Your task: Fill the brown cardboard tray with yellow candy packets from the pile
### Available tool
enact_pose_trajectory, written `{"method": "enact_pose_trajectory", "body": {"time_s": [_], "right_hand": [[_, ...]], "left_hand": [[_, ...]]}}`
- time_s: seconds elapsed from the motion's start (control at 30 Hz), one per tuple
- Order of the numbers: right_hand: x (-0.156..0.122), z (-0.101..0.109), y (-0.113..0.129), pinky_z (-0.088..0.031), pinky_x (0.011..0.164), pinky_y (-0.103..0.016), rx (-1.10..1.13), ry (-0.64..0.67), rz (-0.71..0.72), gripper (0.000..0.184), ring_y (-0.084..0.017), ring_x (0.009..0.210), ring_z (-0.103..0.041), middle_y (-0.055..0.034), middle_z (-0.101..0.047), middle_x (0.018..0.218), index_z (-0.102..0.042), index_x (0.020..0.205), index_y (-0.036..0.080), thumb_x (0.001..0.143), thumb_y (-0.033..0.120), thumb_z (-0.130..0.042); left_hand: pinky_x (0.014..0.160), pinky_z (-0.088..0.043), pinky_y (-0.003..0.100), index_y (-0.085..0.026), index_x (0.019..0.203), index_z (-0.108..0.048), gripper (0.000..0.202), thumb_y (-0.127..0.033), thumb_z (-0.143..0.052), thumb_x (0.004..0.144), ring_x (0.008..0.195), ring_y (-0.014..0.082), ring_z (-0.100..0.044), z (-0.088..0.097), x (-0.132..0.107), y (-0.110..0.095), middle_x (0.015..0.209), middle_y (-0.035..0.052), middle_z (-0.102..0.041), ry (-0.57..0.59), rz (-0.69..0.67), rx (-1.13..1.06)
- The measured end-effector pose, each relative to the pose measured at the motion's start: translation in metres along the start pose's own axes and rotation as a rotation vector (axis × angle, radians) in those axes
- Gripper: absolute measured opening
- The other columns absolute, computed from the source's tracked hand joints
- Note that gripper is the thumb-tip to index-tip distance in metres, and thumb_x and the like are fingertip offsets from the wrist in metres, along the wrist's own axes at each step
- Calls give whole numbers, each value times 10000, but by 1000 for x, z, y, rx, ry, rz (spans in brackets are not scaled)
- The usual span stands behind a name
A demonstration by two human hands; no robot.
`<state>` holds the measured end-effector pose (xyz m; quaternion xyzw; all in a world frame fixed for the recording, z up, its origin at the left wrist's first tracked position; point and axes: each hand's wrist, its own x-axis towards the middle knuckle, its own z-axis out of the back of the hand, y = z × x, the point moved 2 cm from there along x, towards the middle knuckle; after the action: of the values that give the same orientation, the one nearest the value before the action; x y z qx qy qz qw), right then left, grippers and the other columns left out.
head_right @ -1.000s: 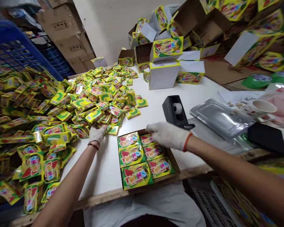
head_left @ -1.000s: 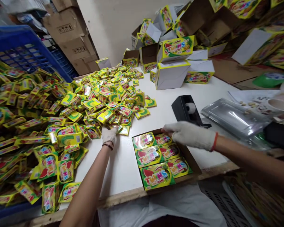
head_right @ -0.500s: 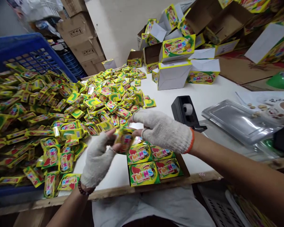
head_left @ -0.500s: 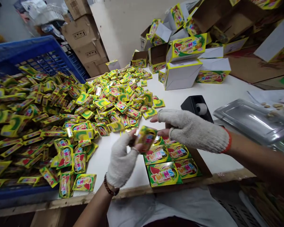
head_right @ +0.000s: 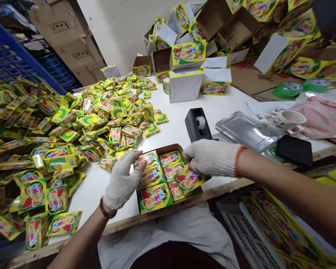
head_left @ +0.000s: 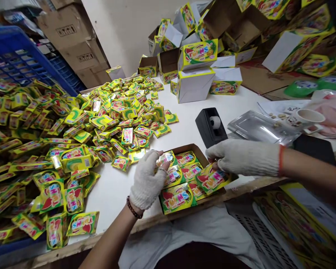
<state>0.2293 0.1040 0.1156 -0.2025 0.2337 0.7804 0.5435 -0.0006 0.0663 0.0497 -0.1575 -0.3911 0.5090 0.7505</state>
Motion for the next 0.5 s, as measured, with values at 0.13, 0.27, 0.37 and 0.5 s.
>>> {"method": "enact_pose_trajectory", "body": {"time_s": [0.13,0.27,0.37,0.5], "right_hand": [[22,-18,24,-415,581,-264,-111,124,17,289,-211,773,-681,-96,-745,900,-762,998,161,793,104,-567],[29,-32,37,-493,698,-294,-242,161,69,319,-266,891,-713,-190,-719,1099,-759,1090,110,809,88,-611],[29,-49,36,-523,755,-351,-260,141,74,323,-329,969,-710,-235,-695,1153,-734,1130,72,828,111,-626],[33,-68,30,-539,707,-382,-213,76,25,302,-328,903,-729,-219,-737,1018,-736,1110,99,846,107,-589]], "left_hand": [[1027,-500,510,-190,1271,-616,468,-366,-694,844,1226,318,-594,-6,-16,-1,1315,156,-636,198,-148,97],[1096,-430,572,-204,1288,-601,417,-349,-632,898,1286,327,-555,-11,-39,-2,1356,165,-612,294,-241,70],[1061,-480,467,-212,1243,-606,310,-278,-554,944,1256,265,-576,4,-39,26,1327,140,-623,45,-95,87],[1043,-477,433,-193,1084,-631,226,-279,-599,877,1188,274,-594,35,-20,93,1167,119,-651,-20,286,453]]}}
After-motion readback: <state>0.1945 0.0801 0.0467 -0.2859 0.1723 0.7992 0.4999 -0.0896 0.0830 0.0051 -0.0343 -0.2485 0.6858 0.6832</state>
